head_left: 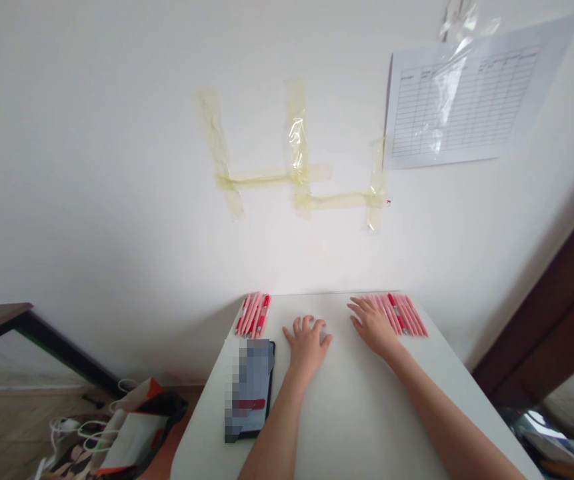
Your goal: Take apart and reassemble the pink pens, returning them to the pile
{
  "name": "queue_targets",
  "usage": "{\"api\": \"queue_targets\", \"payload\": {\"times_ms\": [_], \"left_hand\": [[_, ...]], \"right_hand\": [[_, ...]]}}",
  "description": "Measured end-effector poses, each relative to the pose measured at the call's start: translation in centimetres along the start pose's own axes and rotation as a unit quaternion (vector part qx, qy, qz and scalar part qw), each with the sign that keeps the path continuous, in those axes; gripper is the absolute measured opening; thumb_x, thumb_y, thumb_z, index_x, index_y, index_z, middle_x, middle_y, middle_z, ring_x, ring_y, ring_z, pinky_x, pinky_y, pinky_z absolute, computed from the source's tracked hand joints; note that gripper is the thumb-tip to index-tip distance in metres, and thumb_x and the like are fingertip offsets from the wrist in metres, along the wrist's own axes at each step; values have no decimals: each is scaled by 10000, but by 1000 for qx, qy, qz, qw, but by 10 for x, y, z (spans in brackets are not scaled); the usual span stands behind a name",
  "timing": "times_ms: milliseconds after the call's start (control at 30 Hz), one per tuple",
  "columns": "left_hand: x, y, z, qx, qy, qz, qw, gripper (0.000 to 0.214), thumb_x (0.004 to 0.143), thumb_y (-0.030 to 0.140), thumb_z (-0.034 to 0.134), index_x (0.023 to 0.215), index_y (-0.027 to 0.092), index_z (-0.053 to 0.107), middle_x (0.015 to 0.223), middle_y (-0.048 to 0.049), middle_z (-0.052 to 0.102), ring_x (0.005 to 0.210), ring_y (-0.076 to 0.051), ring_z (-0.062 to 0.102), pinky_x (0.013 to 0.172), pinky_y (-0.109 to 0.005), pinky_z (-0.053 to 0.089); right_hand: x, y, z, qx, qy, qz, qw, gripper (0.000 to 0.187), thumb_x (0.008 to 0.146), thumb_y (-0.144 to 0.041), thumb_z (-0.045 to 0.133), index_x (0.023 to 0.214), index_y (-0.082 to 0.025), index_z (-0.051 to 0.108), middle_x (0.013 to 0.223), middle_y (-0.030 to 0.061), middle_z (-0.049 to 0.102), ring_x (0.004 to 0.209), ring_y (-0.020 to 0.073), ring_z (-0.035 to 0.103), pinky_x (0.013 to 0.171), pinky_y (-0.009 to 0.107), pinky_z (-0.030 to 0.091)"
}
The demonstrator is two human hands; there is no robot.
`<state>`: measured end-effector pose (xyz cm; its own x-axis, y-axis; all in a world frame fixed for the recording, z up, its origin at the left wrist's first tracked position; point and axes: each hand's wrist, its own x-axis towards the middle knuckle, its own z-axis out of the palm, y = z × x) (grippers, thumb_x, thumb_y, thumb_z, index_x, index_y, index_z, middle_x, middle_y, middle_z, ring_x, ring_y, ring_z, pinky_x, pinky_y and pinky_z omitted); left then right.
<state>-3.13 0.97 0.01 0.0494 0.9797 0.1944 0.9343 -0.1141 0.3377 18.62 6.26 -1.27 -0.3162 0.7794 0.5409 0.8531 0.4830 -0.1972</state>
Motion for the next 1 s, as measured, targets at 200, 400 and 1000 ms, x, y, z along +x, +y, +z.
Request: {"api": "queue_targets", "payload": {"times_ms": [200,400,1000], "left_hand": [[0,0,0,4,0,3,1000,323,918,451,561,1226,367,614,1423,-48,522,1410,-340,347,1152,-776,177],[0,3,-7,25,-10,11,1000,331,912,435,570,1231,362,618,1413,-52,539,1397,-350,377,1141,-742,247],[46,-74,-95,219,25,-220,950,306,890,301,564,1159,245,698,1355,-135,617,1265,-322,515,1087,-589,358]], "right_hand": [[-3,-20,8,-3,-82,-5,997,357,1013,-281,451,1293,-203,659,1378,97,636,1291,246,538,1120,436,436],[-3,-24,7,-6,-73,-8,997,352,1012,-243,438,1272,-193,670,1362,99,644,1272,247,544,1092,424,465],[-3,-23,9,6,-69,-3,998,342,1010,-250,450,1266,-198,672,1342,93,655,1258,246,555,1096,425,458]]}}
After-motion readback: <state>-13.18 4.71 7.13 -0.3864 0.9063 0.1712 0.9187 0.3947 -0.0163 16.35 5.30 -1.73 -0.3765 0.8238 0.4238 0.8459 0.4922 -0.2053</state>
